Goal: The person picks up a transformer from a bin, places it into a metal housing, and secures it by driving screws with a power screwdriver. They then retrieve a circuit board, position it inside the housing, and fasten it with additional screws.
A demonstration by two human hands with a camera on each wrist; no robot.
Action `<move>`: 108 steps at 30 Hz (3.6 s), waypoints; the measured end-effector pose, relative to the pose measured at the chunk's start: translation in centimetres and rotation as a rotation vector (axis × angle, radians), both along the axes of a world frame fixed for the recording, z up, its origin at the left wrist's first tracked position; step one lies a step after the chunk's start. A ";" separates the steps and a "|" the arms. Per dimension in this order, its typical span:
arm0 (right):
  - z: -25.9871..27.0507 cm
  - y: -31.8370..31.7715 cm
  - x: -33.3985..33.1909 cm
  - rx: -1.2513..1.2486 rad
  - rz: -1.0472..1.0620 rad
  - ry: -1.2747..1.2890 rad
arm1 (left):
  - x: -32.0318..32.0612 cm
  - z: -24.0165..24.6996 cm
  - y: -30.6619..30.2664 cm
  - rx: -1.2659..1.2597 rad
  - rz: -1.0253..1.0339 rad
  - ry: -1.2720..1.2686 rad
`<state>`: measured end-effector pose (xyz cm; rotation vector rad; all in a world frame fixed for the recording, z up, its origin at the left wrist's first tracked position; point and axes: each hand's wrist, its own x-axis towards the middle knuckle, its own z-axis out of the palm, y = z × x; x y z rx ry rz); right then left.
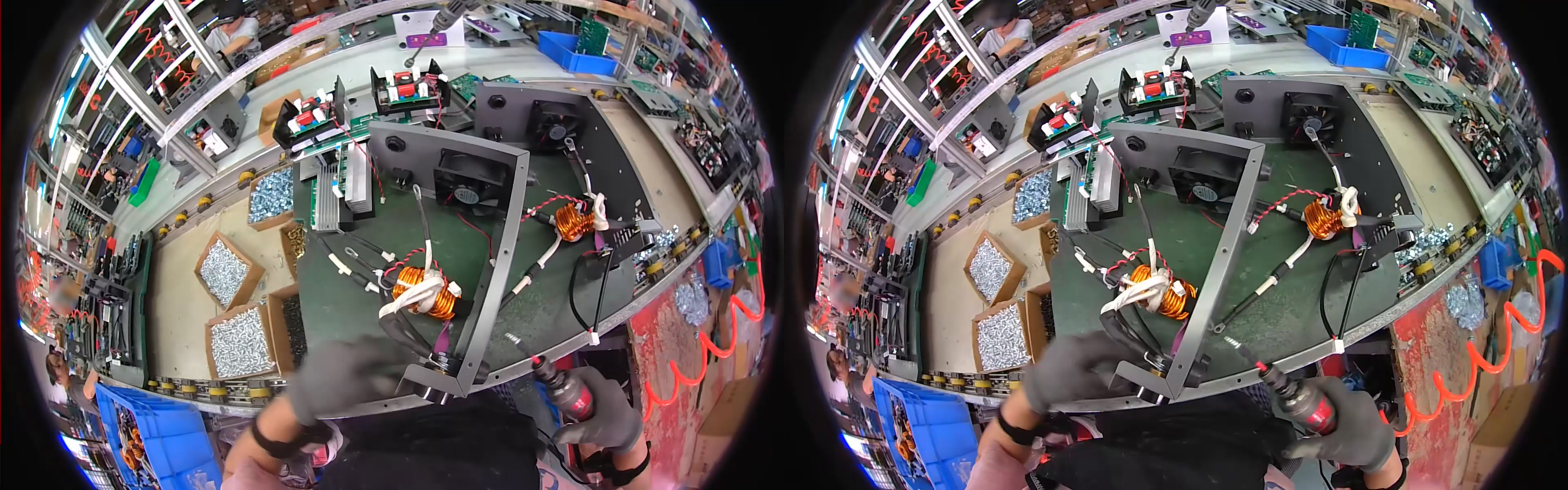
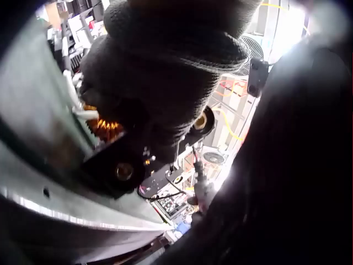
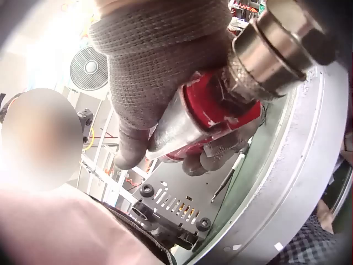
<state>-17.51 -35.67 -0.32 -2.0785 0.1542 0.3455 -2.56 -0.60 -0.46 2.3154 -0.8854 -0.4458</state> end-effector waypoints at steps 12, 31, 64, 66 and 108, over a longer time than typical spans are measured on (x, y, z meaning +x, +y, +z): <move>0.3 2.2 1.8 -0.190 0.034 -0.044 | 12.4 -2.6 -3.8 0.090 -0.179 -0.140; 5.1 1.3 5.4 -0.313 0.199 0.239 | 12.8 -5.5 -5.4 -0.464 -0.425 -0.011; 4.0 1.3 5.8 -0.031 -0.317 0.014 | 12.5 -3.9 -4.4 -0.740 0.029 1.176; 4.6 2.6 7.4 -0.093 -0.326 -0.046 | 12.8 -3.2 -6.1 -0.663 0.087 1.029; 6.4 3.1 10.0 -0.254 -0.173 -0.169 | 13.8 -0.8 -9.1 -0.796 0.009 1.009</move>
